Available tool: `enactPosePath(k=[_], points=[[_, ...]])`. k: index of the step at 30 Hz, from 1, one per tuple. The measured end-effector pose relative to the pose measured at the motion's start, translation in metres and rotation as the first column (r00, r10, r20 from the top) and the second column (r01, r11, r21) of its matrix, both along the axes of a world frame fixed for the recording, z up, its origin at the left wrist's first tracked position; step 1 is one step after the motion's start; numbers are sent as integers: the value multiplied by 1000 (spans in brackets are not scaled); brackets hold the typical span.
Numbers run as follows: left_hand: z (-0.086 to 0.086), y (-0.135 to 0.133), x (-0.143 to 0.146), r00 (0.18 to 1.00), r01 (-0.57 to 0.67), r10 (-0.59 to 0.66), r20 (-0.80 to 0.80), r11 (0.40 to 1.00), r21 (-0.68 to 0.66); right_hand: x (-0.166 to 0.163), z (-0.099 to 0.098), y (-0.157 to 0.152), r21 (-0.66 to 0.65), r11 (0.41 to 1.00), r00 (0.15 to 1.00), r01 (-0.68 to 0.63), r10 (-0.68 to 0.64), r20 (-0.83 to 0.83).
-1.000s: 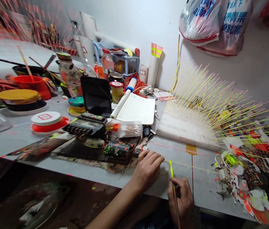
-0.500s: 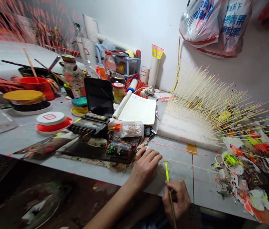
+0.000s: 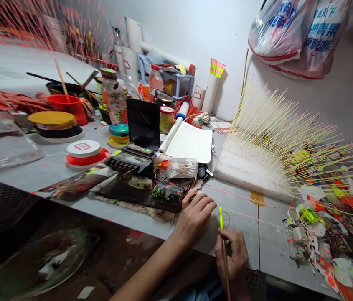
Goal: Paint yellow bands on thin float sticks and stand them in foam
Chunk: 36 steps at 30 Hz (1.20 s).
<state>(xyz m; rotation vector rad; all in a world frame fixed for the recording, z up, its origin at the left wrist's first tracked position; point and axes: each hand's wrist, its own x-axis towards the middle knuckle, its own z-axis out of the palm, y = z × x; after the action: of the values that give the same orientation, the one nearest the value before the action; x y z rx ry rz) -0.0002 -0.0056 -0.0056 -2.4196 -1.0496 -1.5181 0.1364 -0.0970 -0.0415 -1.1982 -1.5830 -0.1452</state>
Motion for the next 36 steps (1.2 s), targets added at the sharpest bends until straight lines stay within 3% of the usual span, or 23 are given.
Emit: enactPosePath(k=[9, 17, 22, 26, 31, 36], points=[[-3, 0, 0, 1000, 7, -7, 12, 1000, -4, 1, -4, 0, -17, 1000, 1000, 4, -4, -7], [-2, 0, 0, 999, 16, -16, 29, 1000, -4, 2, 5, -4, -4, 999, 999, 52, -52, -2], [-2, 0, 1, 999, 21, -21, 40, 1000, -2, 3, 2, -10, -8, 1000, 998, -22, 22, -59], [-1, 2, 0, 999, 22, -22, 44, 1000, 10, -1, 3, -15, 60, 992, 988, -110, 115, -100], [2, 5, 0, 997, 10, -12, 72, 999, 31, -3, 11, -19, 236, 958, 974, -162, 193, -115], [0, 10, 2, 997, -18, 12, 71, 996, 84, 5, 14, -24, 186, 976, 987, -110, 129, -92]])
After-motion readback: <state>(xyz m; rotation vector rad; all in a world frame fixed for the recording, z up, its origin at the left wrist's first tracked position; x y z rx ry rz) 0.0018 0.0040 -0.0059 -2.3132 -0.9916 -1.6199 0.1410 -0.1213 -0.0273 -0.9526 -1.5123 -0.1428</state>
